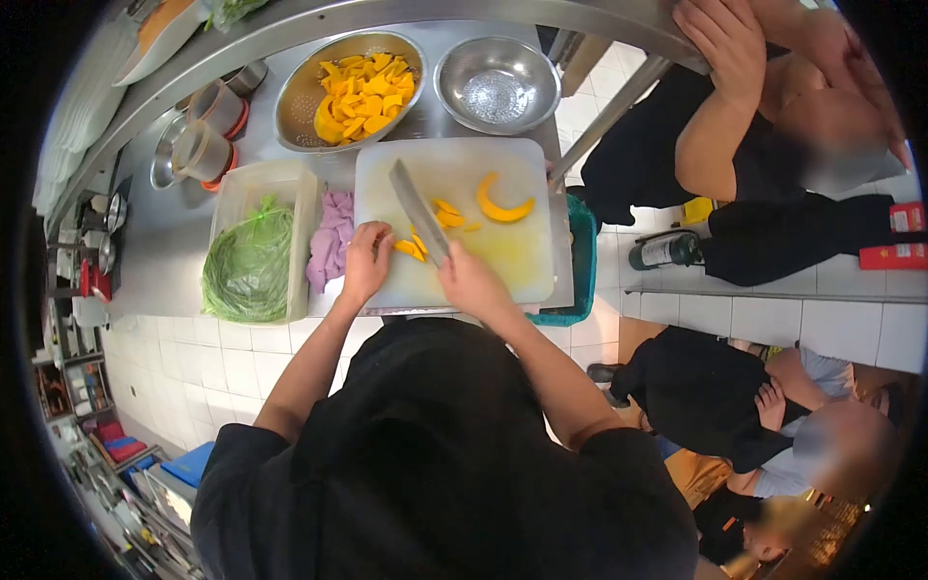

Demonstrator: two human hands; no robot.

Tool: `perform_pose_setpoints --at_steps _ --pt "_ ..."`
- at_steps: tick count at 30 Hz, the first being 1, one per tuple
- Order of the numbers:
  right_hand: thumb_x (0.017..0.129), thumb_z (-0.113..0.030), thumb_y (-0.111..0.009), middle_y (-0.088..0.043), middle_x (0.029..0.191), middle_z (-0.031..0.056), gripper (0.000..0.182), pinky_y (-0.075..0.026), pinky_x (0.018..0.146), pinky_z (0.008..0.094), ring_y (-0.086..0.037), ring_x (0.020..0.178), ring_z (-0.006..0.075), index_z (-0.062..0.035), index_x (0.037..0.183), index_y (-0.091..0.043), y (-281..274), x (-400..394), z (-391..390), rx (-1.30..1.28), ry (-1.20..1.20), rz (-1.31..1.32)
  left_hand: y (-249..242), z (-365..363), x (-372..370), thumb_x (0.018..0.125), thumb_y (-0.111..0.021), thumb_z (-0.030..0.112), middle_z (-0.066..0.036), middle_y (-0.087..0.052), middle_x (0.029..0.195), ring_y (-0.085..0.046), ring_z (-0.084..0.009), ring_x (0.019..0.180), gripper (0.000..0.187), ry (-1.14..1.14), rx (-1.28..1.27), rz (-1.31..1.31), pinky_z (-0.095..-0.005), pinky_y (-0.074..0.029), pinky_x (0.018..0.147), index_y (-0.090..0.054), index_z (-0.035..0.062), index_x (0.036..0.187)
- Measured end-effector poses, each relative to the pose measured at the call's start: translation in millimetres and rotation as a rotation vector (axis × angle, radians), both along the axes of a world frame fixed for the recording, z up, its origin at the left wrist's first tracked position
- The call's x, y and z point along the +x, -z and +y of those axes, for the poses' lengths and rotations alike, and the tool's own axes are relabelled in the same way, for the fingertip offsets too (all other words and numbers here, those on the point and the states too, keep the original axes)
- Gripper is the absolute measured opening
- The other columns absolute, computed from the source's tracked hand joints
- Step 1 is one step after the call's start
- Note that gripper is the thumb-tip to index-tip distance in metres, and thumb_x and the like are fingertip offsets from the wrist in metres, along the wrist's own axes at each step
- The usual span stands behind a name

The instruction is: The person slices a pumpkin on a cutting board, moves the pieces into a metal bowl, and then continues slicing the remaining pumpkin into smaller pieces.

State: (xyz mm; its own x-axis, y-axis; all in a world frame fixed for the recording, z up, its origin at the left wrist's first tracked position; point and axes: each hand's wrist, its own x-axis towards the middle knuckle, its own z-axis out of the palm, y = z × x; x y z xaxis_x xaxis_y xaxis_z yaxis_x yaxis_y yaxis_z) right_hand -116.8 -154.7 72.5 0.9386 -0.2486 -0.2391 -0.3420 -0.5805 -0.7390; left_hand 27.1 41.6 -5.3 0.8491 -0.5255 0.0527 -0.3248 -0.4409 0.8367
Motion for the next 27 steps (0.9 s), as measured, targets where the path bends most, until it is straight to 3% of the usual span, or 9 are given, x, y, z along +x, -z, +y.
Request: perform_pose_setpoints --at_steps 1,3,4,6,8,16,21,24,27 --pt "0.101 -0.020 -0.057 -0.070 0.086 0.0286 0.022 -0.054 0.070 0.0566 -0.068 0.074 0.0477 0.0011 0.107 -0.054 -5 -14 -13 0.070 0.051 -0.019 4 -10 -2 0.096 -0.072 0.015 -0.019 -0.067 0.122 -0.066 -0.0376 0.112 0.028 0.013 0.000 0.002 -0.0453 -0.055 0.094 -0.070 0.0025 0.121" --pt "0.104 -0.020 -0.057 -0.068 0.076 0.0199 0.021 -0.054 0.058 0.0467 -0.067 0.060 0.0339 0.0001 0.108 -0.057 -11 -48 -32 0.240 0.209 0.044 10 -36 -7 0.097 -0.074 0.037 -0.018 -0.059 0.143 -0.056 -0.0387 0.129 0.052 0.052 0.019 -0.343 -0.0469 -0.045 0.109 -0.063 0.0057 0.137" --pt "0.104 -0.020 -0.057 -0.068 0.076 0.0199 0.021 -0.054 0.058 0.0467 -0.067 0.060 0.0339 0.0001 0.108 -0.057 -10 -65 -38 0.240 0.222 0.044 5 -49 -8 0.097 -0.074 0.037 -0.018 -0.059 0.143 -0.056 -0.0387 0.129 0.052 0.064 0.017 -0.342 -0.0469 -0.045 0.109 -0.063 0.0057 0.137" --pt "0.104 -0.018 -0.056 -0.062 0.068 0.0097 0.021 -0.049 0.047 0.0367 -0.059 0.048 0.0187 -0.0009 0.115 -0.060 -2 -102 -47 0.439 0.385 0.061 -6 -74 -9 0.092 -0.071 0.057 -0.015 -0.050 0.155 -0.044 -0.0388 0.143 0.070 0.280 0.243 -0.360 -0.0515 -0.032 0.119 -0.060 0.0126 0.145" --pt "0.106 -0.017 -0.054 -0.056 0.062 0.0034 0.023 -0.043 0.039 0.0317 -0.051 0.040 0.0126 -0.0018 0.122 -0.060 9 -135 -47 0.596 0.473 0.101 -1 -96 -8 0.091 -0.071 0.061 -0.014 -0.050 0.155 -0.042 -0.0379 0.144 0.071 0.311 0.243 -0.415 -0.0532 -0.031 0.118 -0.062 0.0149 0.143" --pt "0.108 -0.019 -0.051 -0.056 0.060 0.0054 0.027 -0.044 0.038 0.0334 -0.053 0.039 0.0159 -0.0009 0.126 -0.057 55 -147 1 0.770 0.606 0.128 -7 -120 -29 0.087 -0.072 0.064 -0.011 -0.053 0.153 -0.040 -0.0385 0.145 0.068 0.486 0.370 -0.366 -0.0587 -0.027 0.117 -0.069 0.0170 0.135" --pt "0.108 -0.023 -0.052 -0.062 0.067 0.0115 0.035 -0.051 0.045 0.0371 -0.059 0.045 0.0188 0.0028 0.132 -0.052 50 -96 32 0.702 0.564 0.187 4 -114 -73 0.094 -0.069 0.052 -0.012 -0.057 0.150 -0.046 -0.0400 0.138 0.056 0.234 0.272 -0.431 -0.0595 -0.033 0.112 -0.069 0.0114 0.133" --pt "0.108 -0.021 -0.053 -0.065 0.076 0.0160 0.038 -0.050 0.041 0.0366 -0.059 0.042 0.0191 0.0048 0.136 -0.046 68 -92 30 0.675 0.488 0.136 13 -113 -70 0.098 -0.068 0.041 -0.011 -0.061 0.146 -0.050 -0.0401 0.134 0.044 0.080 0.161 -0.391 -0.0567 -0.039 0.108 -0.070 0.0121 0.130" --pt "0.109 -0.016 -0.051 -0.057 0.068 0.0075 0.027 -0.045 0.036 0.0329 -0.053 0.039 0.0146 -0.0013 0.131 -0.051 57 -82 23 0.676 0.493 0.138 8 -115 -67 0.096 -0.070 0.033 -0.011 -0.063 0.141 -0.052 -0.0387 0.131 0.037 0.030 0.102 -0.330 -0.0534 -0.039 0.109 -0.071 0.0112 0.126"
